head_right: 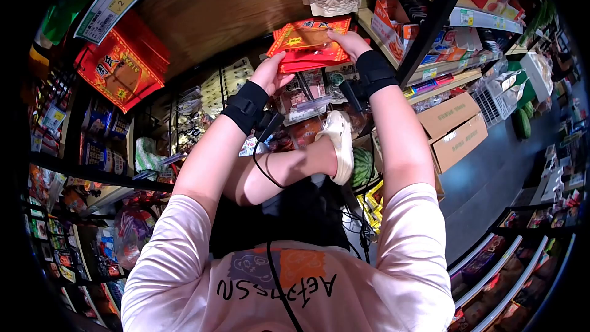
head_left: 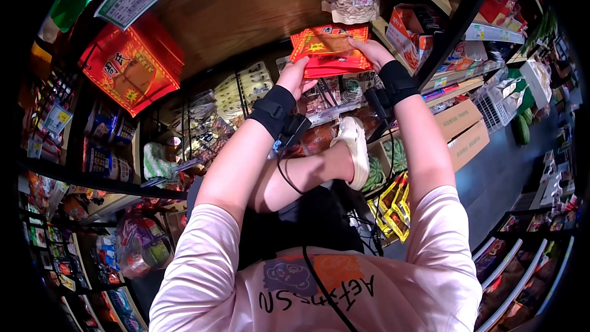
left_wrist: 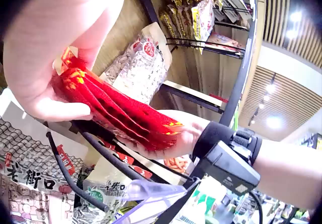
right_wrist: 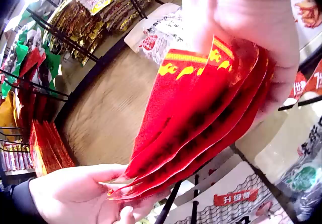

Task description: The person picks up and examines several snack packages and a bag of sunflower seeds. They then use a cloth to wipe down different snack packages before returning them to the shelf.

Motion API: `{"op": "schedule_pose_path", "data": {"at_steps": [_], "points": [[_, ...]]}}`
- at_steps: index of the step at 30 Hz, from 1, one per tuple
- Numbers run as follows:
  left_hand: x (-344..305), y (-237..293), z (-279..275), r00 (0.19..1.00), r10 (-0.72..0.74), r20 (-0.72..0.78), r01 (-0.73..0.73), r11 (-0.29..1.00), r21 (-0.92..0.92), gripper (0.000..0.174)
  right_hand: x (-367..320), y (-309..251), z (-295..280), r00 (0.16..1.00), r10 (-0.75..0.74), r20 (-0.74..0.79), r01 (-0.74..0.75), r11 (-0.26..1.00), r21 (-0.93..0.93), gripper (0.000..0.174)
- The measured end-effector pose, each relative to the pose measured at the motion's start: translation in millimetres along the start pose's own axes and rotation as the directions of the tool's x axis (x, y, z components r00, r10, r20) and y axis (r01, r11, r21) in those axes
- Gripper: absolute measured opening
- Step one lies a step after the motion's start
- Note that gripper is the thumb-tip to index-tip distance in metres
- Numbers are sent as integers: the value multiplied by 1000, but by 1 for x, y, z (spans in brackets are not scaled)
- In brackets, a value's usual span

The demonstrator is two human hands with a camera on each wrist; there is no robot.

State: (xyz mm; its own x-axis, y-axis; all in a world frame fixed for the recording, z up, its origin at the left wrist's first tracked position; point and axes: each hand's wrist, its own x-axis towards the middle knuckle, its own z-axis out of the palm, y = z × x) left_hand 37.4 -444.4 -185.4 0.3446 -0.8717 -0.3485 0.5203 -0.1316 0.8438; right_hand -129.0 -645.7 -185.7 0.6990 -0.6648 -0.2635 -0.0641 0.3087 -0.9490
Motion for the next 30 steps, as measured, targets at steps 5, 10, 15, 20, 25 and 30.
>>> {"op": "schedule_pose_path", "data": {"at_steps": [5, 10, 15, 20, 25, 30], "points": [[-8, 1, 22, 995, 2, 100, -17, 990, 142, 28, -19, -21, -29, 999, 29, 22, -28, 997, -74, 41], [3, -2, 35, 946, -90, 311, 131, 985, -114, 39, -22, -28, -42, 999, 35, 9, -33, 982, -187, 44], [3, 2, 37, 983, -96, 158, 54, 966, 252, 40, -18, -21, -46, 1000, 9, -20, -14, 967, -253, 44], [-7, -3, 39, 986, 122, 110, -154, 918, 365, 37, -23, -23, -47, 999, -47, 15, 49, 969, -244, 42], [-55, 2, 50, 912, 301, 278, -390, 844, 367, 34, -101, -16, -38, 988, -144, 51, 148, 986, -83, 40], [-132, -1, 58, 902, 4, 431, -114, 966, 232, 47, -239, -14, -1, 972, -222, 74, 207, 963, 174, 45]]}}
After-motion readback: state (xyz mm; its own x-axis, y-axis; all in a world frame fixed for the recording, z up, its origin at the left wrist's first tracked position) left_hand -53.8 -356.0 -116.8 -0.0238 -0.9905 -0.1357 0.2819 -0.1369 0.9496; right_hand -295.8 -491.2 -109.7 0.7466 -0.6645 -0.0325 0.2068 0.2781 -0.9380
